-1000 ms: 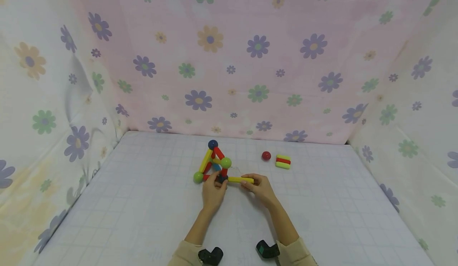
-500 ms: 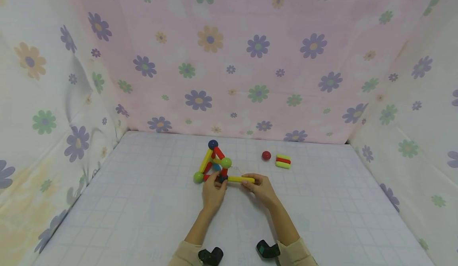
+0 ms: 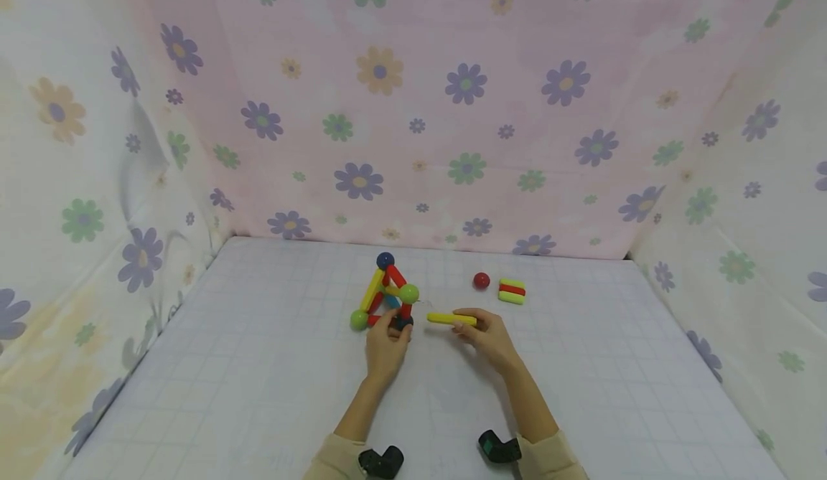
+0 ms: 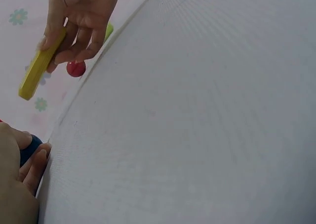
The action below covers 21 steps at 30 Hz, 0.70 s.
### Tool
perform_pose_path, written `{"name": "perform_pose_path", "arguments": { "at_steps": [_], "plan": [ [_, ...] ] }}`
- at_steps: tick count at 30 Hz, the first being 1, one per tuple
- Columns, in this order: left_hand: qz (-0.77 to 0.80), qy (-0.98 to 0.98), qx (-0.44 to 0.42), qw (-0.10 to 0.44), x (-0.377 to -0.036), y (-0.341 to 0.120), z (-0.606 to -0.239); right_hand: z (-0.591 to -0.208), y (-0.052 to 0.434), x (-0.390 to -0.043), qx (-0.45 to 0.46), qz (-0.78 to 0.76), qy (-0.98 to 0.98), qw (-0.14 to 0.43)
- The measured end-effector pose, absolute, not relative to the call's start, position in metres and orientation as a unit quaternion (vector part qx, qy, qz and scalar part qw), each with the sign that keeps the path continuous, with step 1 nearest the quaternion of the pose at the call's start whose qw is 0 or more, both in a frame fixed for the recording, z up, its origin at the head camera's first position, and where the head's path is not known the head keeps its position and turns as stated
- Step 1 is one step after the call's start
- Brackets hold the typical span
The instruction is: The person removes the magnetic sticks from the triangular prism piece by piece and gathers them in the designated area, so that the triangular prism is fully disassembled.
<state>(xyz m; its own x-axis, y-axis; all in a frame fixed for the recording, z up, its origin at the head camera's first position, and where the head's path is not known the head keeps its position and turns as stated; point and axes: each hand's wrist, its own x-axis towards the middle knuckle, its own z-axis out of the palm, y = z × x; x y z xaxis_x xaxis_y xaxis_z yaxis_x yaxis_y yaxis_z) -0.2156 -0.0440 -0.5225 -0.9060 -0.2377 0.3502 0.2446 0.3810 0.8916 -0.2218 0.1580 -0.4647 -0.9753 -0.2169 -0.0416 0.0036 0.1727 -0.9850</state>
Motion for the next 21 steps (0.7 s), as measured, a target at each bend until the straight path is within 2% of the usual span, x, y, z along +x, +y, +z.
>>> {"name": "perform_pose_path", "arguments": {
  "at_steps": [5,12,21],
  "plan": [
    [-0.559,-0.801,0.0,0.214,-0.216,-0.044,-0.523,-0.479,0.189,-0.235,-0.066,-0.644,0.76,0.06],
    [-0.558,-0.8,-0.008,0.221,-0.216,-0.044,-0.524,-0.477,0.23,-0.244,-0.057,-0.64,0.767,0.011],
    [-0.566,-0.795,-0.009,0.219,-0.217,-0.043,-0.526,-0.472,0.275,-0.253,-0.006,-0.61,0.792,-0.013]
  ]
}}
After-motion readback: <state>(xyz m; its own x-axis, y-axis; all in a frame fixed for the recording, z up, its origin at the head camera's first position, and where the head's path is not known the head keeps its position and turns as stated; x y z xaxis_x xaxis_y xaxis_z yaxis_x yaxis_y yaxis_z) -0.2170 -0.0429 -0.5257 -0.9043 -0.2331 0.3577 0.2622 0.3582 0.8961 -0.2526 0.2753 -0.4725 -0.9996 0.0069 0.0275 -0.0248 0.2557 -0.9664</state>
